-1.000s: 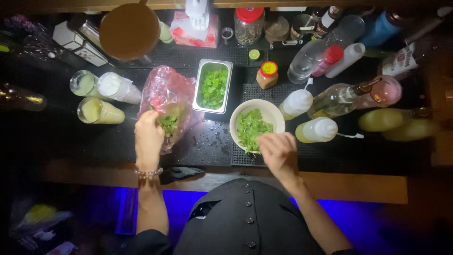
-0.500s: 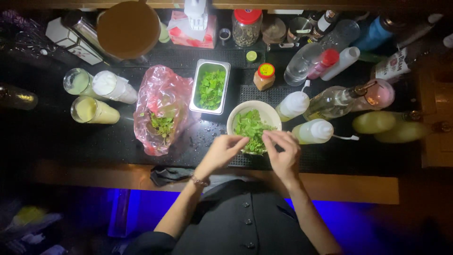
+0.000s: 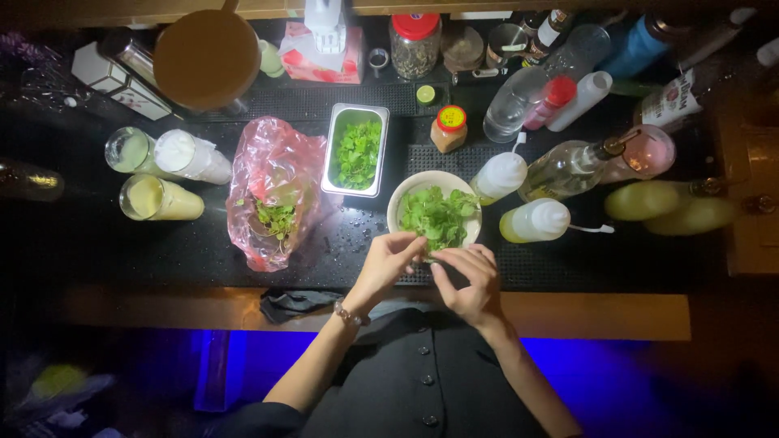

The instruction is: Picking individual mint leaves from stems and placing them into a bowl for drink preparation.

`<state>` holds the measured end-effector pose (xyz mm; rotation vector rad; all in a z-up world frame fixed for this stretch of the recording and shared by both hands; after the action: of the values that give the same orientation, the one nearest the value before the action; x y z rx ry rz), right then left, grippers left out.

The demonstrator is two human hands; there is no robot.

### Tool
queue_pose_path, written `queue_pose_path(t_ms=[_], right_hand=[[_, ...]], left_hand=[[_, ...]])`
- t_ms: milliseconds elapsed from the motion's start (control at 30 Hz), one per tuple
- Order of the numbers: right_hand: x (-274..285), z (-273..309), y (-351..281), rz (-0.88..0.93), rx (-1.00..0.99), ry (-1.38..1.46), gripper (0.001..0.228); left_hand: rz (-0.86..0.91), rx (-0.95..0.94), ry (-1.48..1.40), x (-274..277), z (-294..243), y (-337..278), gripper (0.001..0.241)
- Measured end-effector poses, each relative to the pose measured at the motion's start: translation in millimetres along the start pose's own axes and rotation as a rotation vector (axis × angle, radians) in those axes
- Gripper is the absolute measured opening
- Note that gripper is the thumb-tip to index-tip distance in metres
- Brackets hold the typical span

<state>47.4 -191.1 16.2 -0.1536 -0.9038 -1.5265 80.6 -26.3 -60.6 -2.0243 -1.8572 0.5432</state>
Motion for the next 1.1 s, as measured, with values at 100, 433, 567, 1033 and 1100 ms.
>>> queue_pose_path(t_ms=[100,433,567,1033,1100], right_hand=[[12,-3,8,-0.059,-0.066,0.088,0.009],[27,9,31,-0.088,-0.099,0.128,0.008],[29,24,35,-0.102,0.120,-0.090,0.014],[3,18,35,0.169,0.074,-0.311,0.009],[0,22,36,0.156,0.098,-0.328,0.007]], left_hand=[[-0.006,-0.051,0.148,8,-27,-20,0.029],[-0.155,-0.364,0.415,15,-44,-32,0.029],[-0.162,-0.570,0.654,9,-80,-48,0.020],[-0.106,-0.698,0.815,-1,-73,-48,0.013],[-0.123,-0.693,0.789,-1,-73,-51,0.011]])
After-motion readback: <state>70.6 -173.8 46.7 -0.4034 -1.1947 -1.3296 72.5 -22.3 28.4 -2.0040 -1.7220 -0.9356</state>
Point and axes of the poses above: each hand's wrist, its own y-axis towards the middle knuckle, its own x-axis out of the back of the hand, z = x × y, the point moved 7 cm from there along y, towards the middle knuckle
